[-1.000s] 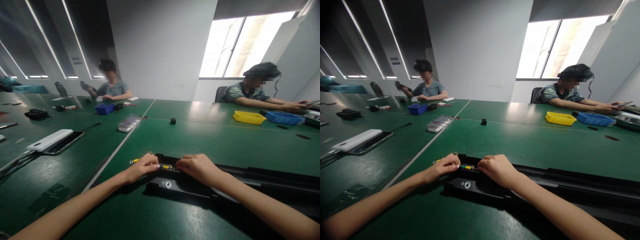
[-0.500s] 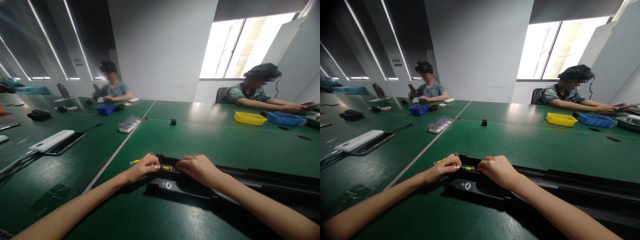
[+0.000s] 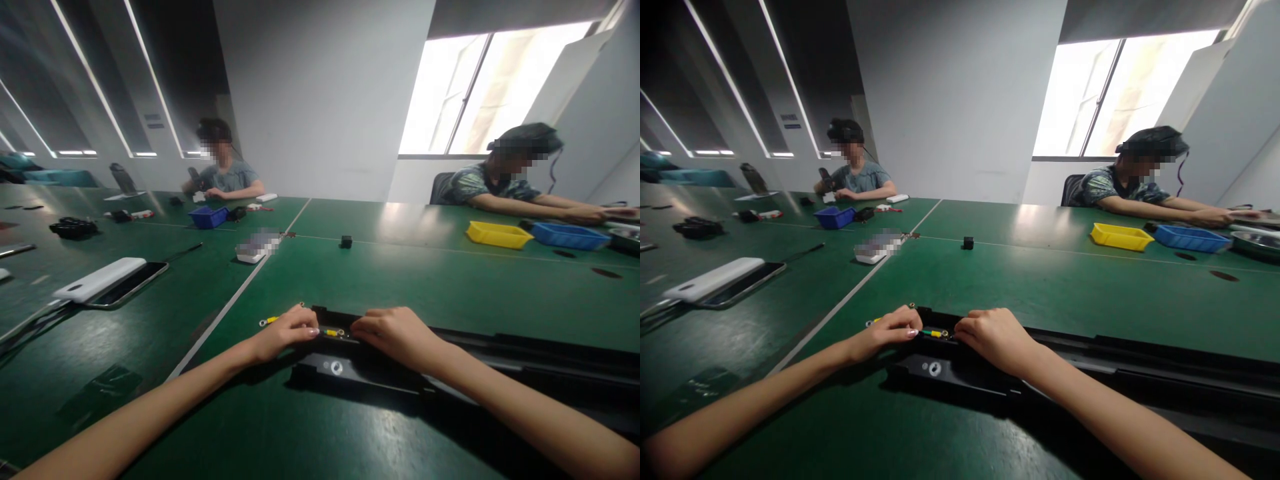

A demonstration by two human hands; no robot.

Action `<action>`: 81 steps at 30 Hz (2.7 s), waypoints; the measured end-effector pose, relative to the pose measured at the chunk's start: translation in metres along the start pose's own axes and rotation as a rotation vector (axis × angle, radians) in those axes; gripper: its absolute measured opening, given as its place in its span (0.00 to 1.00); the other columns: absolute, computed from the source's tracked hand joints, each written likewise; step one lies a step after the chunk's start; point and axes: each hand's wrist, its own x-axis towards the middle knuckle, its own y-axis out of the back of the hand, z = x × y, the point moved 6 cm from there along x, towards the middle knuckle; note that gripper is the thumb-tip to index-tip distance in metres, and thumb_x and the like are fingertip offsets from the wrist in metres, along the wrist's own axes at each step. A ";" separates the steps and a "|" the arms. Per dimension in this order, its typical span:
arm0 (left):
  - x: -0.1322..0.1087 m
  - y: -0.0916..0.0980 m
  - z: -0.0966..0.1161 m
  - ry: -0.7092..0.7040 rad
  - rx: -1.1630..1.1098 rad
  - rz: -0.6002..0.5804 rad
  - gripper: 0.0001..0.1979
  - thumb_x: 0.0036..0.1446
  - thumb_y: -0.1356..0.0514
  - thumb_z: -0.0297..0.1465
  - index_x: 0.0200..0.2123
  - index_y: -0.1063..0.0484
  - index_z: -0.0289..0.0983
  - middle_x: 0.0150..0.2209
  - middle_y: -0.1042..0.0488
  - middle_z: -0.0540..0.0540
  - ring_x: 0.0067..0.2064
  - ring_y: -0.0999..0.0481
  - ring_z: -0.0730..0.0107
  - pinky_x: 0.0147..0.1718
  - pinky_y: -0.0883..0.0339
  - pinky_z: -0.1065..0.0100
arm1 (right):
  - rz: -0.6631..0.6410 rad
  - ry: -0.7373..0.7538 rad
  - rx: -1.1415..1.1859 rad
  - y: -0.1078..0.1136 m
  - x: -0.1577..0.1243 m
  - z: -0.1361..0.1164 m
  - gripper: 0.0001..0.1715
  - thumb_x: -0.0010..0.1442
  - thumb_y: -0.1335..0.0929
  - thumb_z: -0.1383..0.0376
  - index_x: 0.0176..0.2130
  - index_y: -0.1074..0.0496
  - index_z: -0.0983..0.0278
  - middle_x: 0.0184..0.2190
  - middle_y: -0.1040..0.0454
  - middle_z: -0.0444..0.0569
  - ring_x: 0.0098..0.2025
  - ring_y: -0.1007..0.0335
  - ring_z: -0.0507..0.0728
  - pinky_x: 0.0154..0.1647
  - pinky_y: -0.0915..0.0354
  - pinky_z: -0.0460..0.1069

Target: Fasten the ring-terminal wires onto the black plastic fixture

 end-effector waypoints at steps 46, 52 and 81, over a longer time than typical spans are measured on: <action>0.000 0.000 -0.012 0.081 -0.031 0.021 0.13 0.59 0.51 0.38 0.30 0.34 0.37 0.32 0.37 0.49 0.41 0.40 0.63 0.41 0.47 0.65 | 0.000 0.001 0.013 0.001 0.001 -0.001 0.12 0.62 0.37 0.62 0.39 0.25 0.59 0.30 0.24 0.45 0.27 0.30 0.51 0.25 0.43 0.44; -0.002 -0.001 -0.014 0.087 -0.039 0.015 0.13 0.60 0.51 0.39 0.33 0.33 0.38 0.35 0.36 0.49 0.42 0.39 0.63 0.44 0.47 0.64 | -0.004 0.000 -0.001 0.001 0.001 -0.001 0.12 0.62 0.37 0.62 0.39 0.25 0.59 0.29 0.25 0.44 0.26 0.30 0.51 0.25 0.44 0.44; -0.001 0.001 -0.003 0.125 -0.143 -0.026 0.13 0.56 0.50 0.38 0.33 0.32 0.36 0.37 0.33 0.46 0.44 0.39 0.59 0.44 0.48 0.64 | -0.001 0.004 -0.007 0.000 0.000 -0.001 0.13 0.62 0.38 0.62 0.39 0.25 0.59 0.29 0.25 0.44 0.27 0.30 0.51 0.25 0.44 0.45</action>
